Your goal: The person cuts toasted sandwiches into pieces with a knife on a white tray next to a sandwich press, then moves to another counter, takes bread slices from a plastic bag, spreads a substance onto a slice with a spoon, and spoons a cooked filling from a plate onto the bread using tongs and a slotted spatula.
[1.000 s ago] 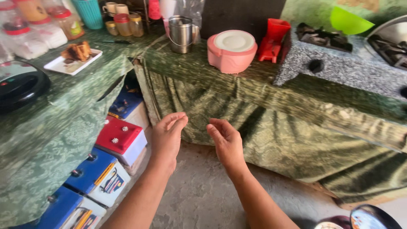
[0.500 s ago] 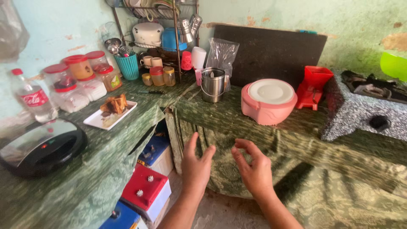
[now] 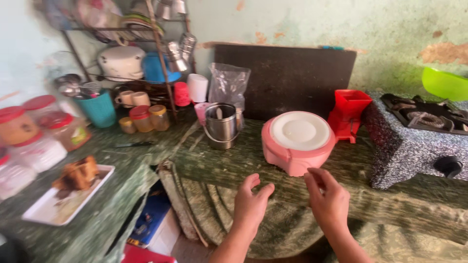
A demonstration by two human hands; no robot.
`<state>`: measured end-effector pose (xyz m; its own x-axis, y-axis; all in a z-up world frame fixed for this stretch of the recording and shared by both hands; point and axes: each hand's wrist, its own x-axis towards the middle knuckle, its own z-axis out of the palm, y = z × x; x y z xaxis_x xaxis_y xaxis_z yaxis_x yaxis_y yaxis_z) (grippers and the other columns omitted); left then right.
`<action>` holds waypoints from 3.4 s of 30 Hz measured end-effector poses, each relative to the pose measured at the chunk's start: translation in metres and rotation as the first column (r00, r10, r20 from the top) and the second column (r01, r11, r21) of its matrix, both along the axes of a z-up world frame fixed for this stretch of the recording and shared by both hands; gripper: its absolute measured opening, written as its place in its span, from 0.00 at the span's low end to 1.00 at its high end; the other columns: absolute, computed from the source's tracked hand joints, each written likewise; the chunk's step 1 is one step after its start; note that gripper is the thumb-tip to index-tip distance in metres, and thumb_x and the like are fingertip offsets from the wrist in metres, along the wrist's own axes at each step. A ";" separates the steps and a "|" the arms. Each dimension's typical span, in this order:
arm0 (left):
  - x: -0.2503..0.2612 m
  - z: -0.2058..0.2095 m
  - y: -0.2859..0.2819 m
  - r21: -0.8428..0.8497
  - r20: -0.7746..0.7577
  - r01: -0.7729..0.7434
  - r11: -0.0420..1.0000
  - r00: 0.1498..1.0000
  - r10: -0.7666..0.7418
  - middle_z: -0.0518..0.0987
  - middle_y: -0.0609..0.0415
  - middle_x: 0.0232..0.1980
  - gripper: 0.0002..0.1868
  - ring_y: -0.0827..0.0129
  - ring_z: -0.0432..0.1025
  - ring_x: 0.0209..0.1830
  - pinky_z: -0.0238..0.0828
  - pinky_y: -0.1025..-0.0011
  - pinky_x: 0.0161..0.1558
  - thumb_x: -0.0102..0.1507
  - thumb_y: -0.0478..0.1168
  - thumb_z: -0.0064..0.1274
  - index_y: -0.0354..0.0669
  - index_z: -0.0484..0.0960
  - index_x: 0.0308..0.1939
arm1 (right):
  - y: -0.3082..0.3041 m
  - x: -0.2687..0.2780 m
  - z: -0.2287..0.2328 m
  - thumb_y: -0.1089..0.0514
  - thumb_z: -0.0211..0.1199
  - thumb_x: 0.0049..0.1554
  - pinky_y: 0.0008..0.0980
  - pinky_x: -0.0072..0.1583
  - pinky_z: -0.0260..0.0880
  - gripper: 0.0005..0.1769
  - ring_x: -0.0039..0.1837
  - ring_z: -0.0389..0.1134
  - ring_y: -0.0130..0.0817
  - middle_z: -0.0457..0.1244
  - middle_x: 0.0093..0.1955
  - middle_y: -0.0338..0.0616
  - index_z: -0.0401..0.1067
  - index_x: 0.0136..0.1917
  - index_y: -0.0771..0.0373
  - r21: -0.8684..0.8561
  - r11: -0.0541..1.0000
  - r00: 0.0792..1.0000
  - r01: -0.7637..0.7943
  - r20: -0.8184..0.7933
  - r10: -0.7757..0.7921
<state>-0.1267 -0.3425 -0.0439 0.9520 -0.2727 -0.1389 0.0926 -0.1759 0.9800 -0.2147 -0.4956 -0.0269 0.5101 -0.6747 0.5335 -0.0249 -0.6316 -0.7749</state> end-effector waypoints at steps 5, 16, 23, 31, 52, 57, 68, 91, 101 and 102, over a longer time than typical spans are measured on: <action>0.078 -0.062 -0.088 -0.170 -0.068 -0.027 0.985 0.998 0.016 0.81 0.49 0.59 0.35 0.67 0.76 0.59 0.71 0.69 0.58 0.56 0.51 0.67 0.36 0.75 0.61 | -0.127 0.059 -0.030 0.51 0.66 0.60 0.34 0.52 0.72 0.16 0.46 0.74 0.34 0.73 0.46 0.49 0.78 0.56 0.64 0.118 0.973 0.979 0.198 0.015 -0.202; 0.153 -0.078 -0.183 0.091 -0.399 -0.277 0.957 0.870 0.290 0.77 0.48 0.40 0.29 0.65 0.71 0.39 0.65 0.70 0.42 0.61 0.61 0.62 0.36 0.77 0.45 | -0.331 0.220 -0.065 0.33 0.59 0.61 0.45 0.62 0.63 0.32 0.59 0.65 0.43 0.68 0.59 0.46 0.76 0.63 0.59 0.895 0.446 0.944 0.005 -0.151 0.294; 0.149 -0.061 -0.181 -0.152 -0.489 -0.286 0.946 0.854 0.179 0.73 0.51 0.58 0.27 0.62 0.69 0.54 0.77 0.46 0.53 0.61 0.52 0.59 0.50 0.69 0.60 | -0.334 0.245 -0.045 0.42 0.61 0.56 0.44 0.58 0.69 0.25 0.56 0.70 0.37 0.70 0.57 0.46 0.75 0.60 0.59 0.920 0.303 0.876 -0.250 0.083 0.474; 0.198 0.034 -0.150 -0.354 -0.187 -0.119 0.928 0.981 0.055 0.76 0.53 0.48 0.22 0.64 0.72 0.48 0.78 0.48 0.49 0.59 0.49 0.58 0.46 0.77 0.54 | -0.300 0.222 0.078 0.52 0.70 0.52 0.38 0.53 0.71 0.27 0.53 0.71 0.36 0.70 0.52 0.46 0.73 0.63 0.63 0.626 0.716 0.938 -0.309 0.077 0.337; 0.162 0.171 -0.434 -0.503 -0.269 0.251 0.827 0.864 -0.425 0.83 0.51 0.56 0.27 0.59 0.79 0.54 0.81 0.47 0.53 0.59 0.51 0.55 0.45 0.79 0.60 | -0.693 0.018 0.138 0.51 0.72 0.45 0.49 0.63 0.69 0.35 0.62 0.68 0.53 0.67 0.64 0.54 0.73 0.66 0.56 -0.616 0.781 0.839 0.104 -0.367 -0.401; 0.154 0.182 -0.478 -0.400 -0.176 0.357 0.844 0.874 -0.453 0.82 0.53 0.58 0.28 0.61 0.77 0.58 0.79 0.48 0.56 0.59 0.51 0.54 0.46 0.78 0.61 | -0.752 0.027 0.074 0.48 0.67 0.54 0.53 0.60 0.72 0.18 0.57 0.73 0.56 0.72 0.53 0.55 0.79 0.55 0.58 -0.690 0.715 0.726 0.113 -0.434 -0.534; 0.161 0.149 -0.578 -0.179 -0.146 0.534 0.826 0.816 -0.559 0.80 0.48 0.56 0.27 0.56 0.78 0.53 0.83 0.48 0.50 0.56 0.52 0.59 0.43 0.80 0.55 | -0.843 -0.017 0.230 0.58 0.69 0.64 0.38 0.51 0.74 0.09 0.42 0.74 0.37 0.72 0.46 0.50 0.80 0.56 0.62 -0.699 0.709 0.934 0.098 -0.181 -0.307; 0.276 -0.050 -0.527 -0.115 0.326 0.604 0.789 0.773 -0.544 0.75 0.51 0.68 0.63 0.61 0.69 0.69 0.65 0.64 0.69 0.33 0.36 0.78 0.44 0.63 0.71 | -0.446 0.102 0.199 0.61 0.64 0.42 0.46 0.60 0.66 0.14 0.57 0.69 0.41 0.69 0.48 0.40 0.74 0.45 0.59 -0.946 0.263 0.981 -0.187 -0.196 -0.006; 0.280 -0.024 -0.467 -0.166 0.403 0.621 0.766 0.752 -0.522 0.73 0.53 0.66 0.56 0.63 0.71 0.67 0.70 0.61 0.66 0.40 0.37 0.79 0.46 0.64 0.69 | -0.422 0.140 0.184 0.63 0.65 0.43 0.41 0.50 0.70 0.12 0.46 0.71 0.41 0.70 0.44 0.41 0.76 0.44 0.60 -0.889 0.424 0.955 -0.172 -0.256 -0.151; 0.283 -0.018 -0.459 -0.230 0.437 0.648 0.726 0.736 -0.517 0.73 0.53 0.66 0.56 0.63 0.71 0.68 0.71 0.61 0.66 0.40 0.37 0.78 0.45 0.63 0.69 | -0.419 0.146 0.187 0.63 0.66 0.47 0.40 0.49 0.71 0.07 0.44 0.71 0.41 0.70 0.43 0.40 0.76 0.42 0.59 -0.858 0.500 0.956 -0.115 -0.233 -0.180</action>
<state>0.1558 -0.8016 -0.0618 0.5514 -0.7534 0.3582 -0.2403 0.2677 0.9331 -0.0690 -0.9146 0.1599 0.7097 0.0222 0.7042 -0.1614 -0.9678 0.1932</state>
